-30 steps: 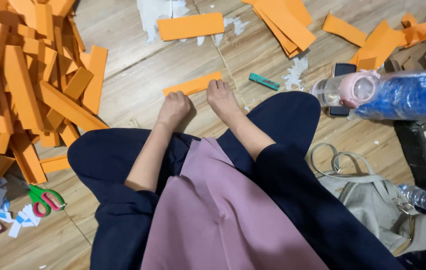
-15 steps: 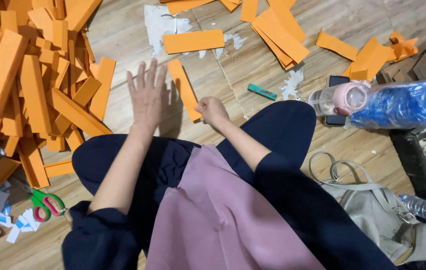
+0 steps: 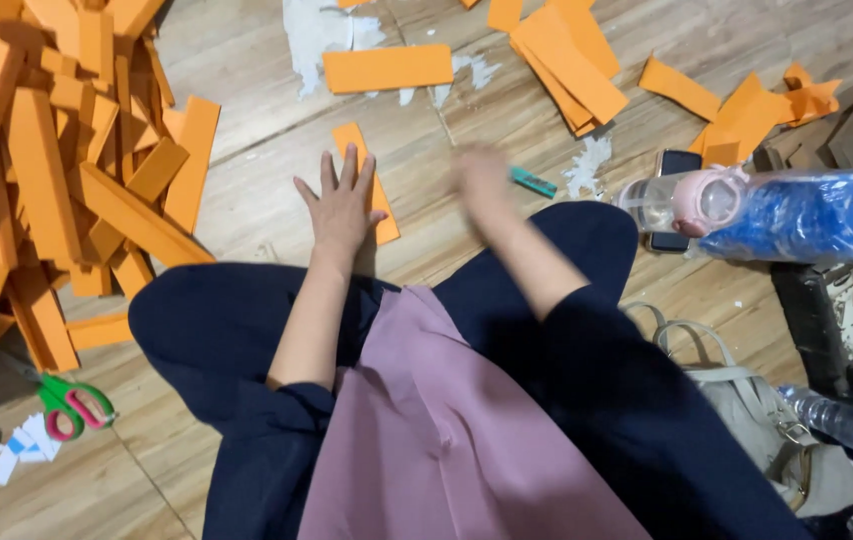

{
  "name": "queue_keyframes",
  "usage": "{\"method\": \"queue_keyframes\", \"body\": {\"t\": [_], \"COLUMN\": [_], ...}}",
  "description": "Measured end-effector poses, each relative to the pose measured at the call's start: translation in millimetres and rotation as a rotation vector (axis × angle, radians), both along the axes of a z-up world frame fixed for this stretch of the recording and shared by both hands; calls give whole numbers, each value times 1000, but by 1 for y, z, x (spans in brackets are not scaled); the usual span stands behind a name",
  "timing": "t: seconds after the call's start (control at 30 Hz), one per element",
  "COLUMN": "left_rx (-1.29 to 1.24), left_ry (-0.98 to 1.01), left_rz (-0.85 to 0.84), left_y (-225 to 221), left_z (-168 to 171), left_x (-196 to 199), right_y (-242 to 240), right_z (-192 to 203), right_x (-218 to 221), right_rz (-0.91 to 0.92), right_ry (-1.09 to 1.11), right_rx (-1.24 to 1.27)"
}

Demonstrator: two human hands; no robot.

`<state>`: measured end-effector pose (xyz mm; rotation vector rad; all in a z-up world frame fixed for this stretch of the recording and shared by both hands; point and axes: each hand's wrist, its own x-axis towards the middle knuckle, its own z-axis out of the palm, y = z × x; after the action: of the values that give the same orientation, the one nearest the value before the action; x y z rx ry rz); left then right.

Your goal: Folding and creasing orange paper strips manually using a small tool while sitting on the floor.

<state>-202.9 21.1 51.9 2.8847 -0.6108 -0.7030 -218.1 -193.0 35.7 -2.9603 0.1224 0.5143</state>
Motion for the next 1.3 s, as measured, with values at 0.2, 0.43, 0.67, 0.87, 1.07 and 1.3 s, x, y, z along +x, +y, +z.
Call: {"method": "queue_keyframes", "body": {"t": [0.2, 0.43, 0.67, 0.87, 1.07, 1.3], "left_rx": [72, 133, 48, 43, 178, 200], "left_ry": [8, 59, 64, 91, 44, 41], "left_rz": [52, 64, 47, 26, -44, -40], "left_y": [-7, -8, -1, 0, -1, -3], "left_z": [-6, 13, 6, 21, -1, 14], "left_x": [6, 2, 9, 16, 18, 15], "right_y": [-82, 46, 68, 74, 82, 69], "right_z": [-62, 11, -20, -29, -56, -3], "right_x": [-18, -24, -27, 37, 113, 72], "right_rz": [-91, 216, 772, 741, 562, 481], "right_ry": [-7, -76, -637, -777, -799, -389], "right_rx": [-239, 237, -159, -215, -253, 178]}}
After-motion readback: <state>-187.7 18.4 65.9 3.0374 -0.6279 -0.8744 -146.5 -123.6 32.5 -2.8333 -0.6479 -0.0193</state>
